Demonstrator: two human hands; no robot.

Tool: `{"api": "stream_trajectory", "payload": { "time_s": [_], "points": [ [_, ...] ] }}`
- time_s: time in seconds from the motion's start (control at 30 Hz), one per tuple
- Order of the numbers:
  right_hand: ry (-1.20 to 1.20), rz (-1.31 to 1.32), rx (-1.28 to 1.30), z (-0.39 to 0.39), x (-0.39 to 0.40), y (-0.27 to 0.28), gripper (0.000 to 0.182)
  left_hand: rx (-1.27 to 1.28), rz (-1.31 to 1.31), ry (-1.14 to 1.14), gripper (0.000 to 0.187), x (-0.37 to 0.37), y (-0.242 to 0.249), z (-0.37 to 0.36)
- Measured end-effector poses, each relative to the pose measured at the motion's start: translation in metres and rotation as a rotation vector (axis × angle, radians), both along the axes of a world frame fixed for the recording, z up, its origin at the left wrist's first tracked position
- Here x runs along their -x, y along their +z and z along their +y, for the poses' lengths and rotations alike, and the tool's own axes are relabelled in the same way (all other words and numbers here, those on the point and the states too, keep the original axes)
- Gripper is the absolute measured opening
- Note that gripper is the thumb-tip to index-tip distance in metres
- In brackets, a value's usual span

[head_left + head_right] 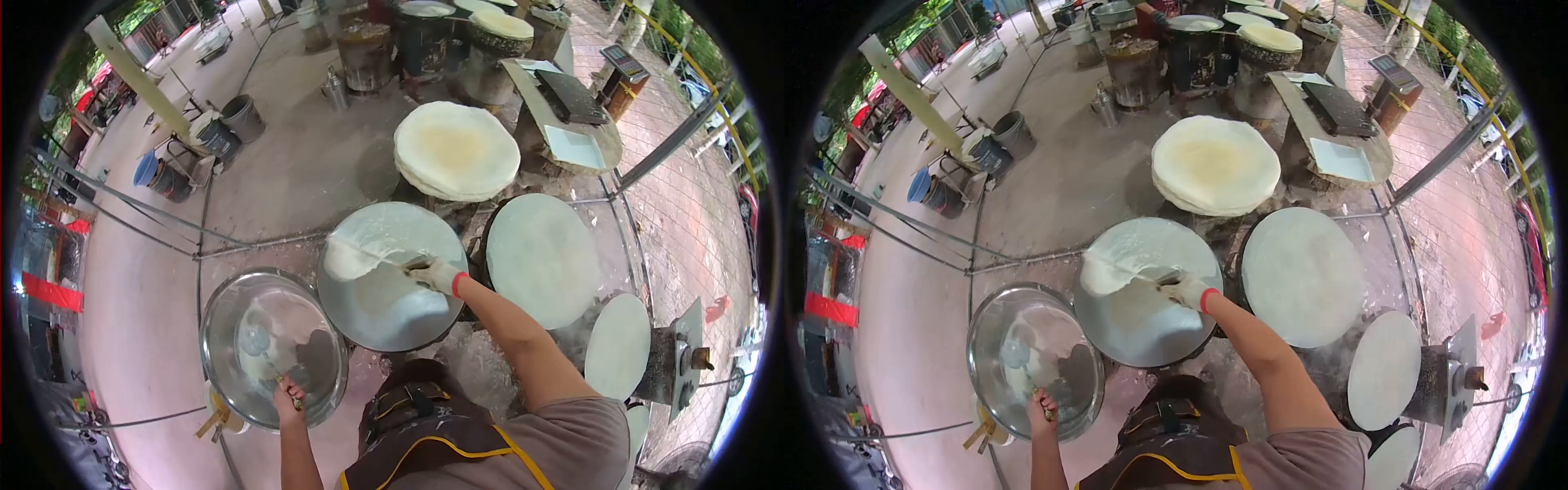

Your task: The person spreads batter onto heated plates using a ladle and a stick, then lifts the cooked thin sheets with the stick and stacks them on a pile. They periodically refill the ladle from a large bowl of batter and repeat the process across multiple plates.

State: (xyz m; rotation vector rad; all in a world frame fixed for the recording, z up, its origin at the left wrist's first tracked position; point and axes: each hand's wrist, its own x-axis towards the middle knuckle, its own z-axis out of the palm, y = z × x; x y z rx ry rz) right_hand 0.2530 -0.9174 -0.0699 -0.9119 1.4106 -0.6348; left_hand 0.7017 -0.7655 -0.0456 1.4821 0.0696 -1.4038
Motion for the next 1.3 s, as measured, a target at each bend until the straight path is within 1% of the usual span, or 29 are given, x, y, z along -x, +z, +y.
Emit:
{"api": "stream_trajectory", "payload": {
  "time_s": [0.07,0.17,0.2,0.3,0.33,0.37,0.43,0.47,0.53,0.57,0.6,0.63,0.7,0.77,0.87,0.97,1.07,1.2,1.3],
  "points": [
    [0.218,-0.114,-0.182,0.011,-0.005,0.033,0.022,-0.064,0.100,0.076,0.014,-0.004,-0.008,0.022],
    [0.248,-0.118,-0.146,0.030,0.012,0.031,0.022,-0.128,0.155,0.214,0.015,-0.008,-0.022,0.055],
    [0.176,-0.264,0.018,0.025,0.017,0.004,0.021,-0.130,0.162,0.242,0.015,-0.008,-0.021,0.062],
    [0.073,-0.073,0.000,-0.010,0.004,0.031,0.021,-0.138,0.193,0.301,0.015,-0.004,-0.017,0.090],
    [0.245,-0.142,-0.024,-0.020,0.005,0.016,0.022,-0.121,0.208,0.313,0.015,-0.003,-0.019,0.096],
    [0.324,-0.106,-0.096,-0.017,0.006,0.015,0.023,-0.105,0.218,0.326,0.015,-0.004,-0.019,0.101],
    [0.479,-0.035,-0.244,-0.001,0.010,0.036,0.026,-0.068,0.285,0.354,0.015,-0.003,-0.015,0.111],
    [0.559,0.020,-0.102,0.019,0.027,0.020,0.029,-0.046,0.324,0.369,0.014,0.000,-0.015,0.113],
    [0.564,-0.271,-0.428,0.046,0.079,-0.026,0.030,-0.067,0.302,0.365,0.013,0.006,-0.009,0.117],
    [0.554,-0.228,-0.381,0.040,0.080,-0.012,0.030,-0.077,0.290,0.367,0.013,0.008,-0.007,0.119],
    [0.538,-0.189,-0.340,0.034,0.083,0.018,0.029,-0.075,0.281,0.365,0.013,0.010,-0.006,0.123],
    [0.518,-0.150,-0.297,0.025,0.087,0.035,0.029,-0.072,0.275,0.360,0.012,0.012,-0.006,0.124],
    [0.215,-0.230,-0.063,-0.005,0.067,0.016,0.029,-0.076,0.288,0.364,0.012,0.016,-0.009,0.127],
    [0.053,-0.187,-0.088,-0.044,0.040,-0.004,0.030,-0.092,0.325,0.388,0.013,0.017,-0.014,0.129],
    [0.497,0.076,-0.292,-0.030,0.017,0.022,0.028,-0.075,0.340,0.379,0.015,0.025,-0.010,0.132],
    [0.680,-0.155,-0.381,0.011,0.059,0.019,0.024,-0.015,0.352,0.338,0.015,0.029,-0.013,0.143],
    [0.371,-0.198,-0.219,0.016,0.085,0.013,0.024,-0.104,0.291,0.372,0.014,0.048,0.007,0.146],
    [0.095,-0.119,-0.143,0.006,0.047,0.018,0.026,-0.033,0.377,0.348,0.013,0.046,-0.002,0.165],
    [0.458,-0.136,-0.259,0.029,0.040,0.023,0.026,-0.046,0.392,0.356,0.011,0.050,0.005,0.170]
  ]
}}
